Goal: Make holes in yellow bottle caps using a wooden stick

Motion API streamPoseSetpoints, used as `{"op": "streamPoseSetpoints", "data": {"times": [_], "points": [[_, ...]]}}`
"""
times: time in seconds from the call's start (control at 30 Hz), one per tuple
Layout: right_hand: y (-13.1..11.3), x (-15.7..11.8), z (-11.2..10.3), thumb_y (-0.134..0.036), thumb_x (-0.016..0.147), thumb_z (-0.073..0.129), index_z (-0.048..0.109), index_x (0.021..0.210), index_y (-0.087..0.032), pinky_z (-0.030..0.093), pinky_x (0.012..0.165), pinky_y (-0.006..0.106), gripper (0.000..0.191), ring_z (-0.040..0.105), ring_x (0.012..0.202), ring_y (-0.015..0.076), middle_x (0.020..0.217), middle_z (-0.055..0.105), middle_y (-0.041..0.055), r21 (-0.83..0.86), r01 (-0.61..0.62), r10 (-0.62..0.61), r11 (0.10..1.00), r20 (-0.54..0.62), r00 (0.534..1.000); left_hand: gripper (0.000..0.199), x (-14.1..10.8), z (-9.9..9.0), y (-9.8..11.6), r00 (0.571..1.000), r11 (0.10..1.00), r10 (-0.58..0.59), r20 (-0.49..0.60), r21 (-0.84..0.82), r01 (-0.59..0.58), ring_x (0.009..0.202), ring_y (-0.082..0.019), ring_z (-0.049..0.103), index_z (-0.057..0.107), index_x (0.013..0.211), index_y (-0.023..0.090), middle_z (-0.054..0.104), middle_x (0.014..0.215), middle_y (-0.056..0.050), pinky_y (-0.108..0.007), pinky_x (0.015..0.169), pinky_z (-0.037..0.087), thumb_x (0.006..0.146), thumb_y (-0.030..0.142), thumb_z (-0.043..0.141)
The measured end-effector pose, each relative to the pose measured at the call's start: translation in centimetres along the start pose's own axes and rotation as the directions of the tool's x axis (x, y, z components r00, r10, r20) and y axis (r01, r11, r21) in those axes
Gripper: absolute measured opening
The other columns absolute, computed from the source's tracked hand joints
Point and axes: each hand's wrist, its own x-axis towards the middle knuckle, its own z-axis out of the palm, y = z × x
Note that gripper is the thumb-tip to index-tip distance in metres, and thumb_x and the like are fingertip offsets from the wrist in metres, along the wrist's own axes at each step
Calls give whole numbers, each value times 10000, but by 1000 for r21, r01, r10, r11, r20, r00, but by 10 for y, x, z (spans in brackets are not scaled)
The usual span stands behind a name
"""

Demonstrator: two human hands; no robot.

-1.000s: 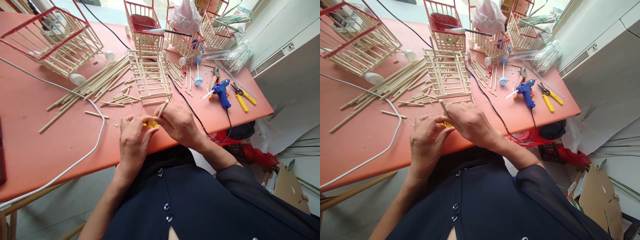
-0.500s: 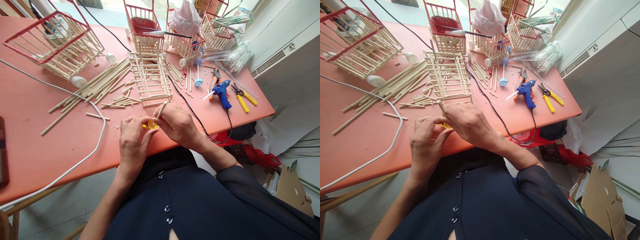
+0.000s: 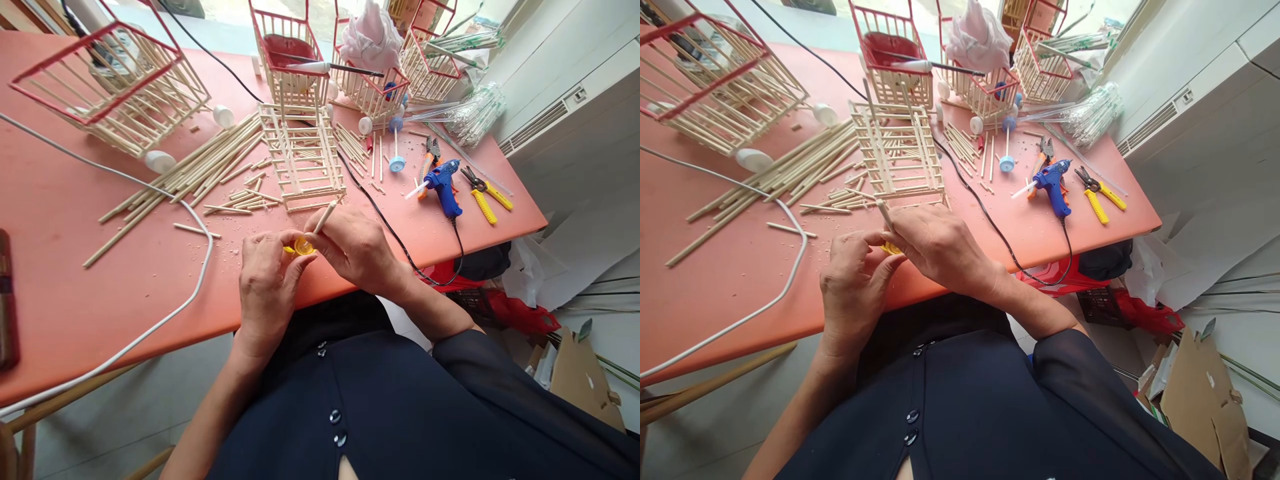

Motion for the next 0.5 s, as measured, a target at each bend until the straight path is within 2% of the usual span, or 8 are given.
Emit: {"op": "streamPoseSetpoints", "data": {"times": [0.23,0.37,0.5], "points": [[-1,1,0,-340,1150,482,651,987,-197,495,824,278,275,666,850,135,911,751,17,-33,-12,12,999,-3,1000,231,0,0,0,998,999,-53,-22,-14,53,980,-230,665,735,1110,238,768,1012,-46,-343,861,535,1026,448,690],[-1,2,-1,-337,1147,489,659,990,-192,492,828,275,273,659,857,137,920,749,24,-26,-10,10,1000,0,1000,218,1,-1,2,996,995,-85,-19,-58,84,914,-194,693,739,1096,248,773,994,-22,-312,817,545,1016,449,711],[1,3,1,-347,1149,475,655,983,-193,497,831,284,289,661,873,149,929,755,31,-27,-10,10,1000,22,1000,222,0,-3,2,988,984,-154,2,-93,153,881,-178,702,750,1068,262,774,998,-19,-309,812,552,994,471,737]]}}
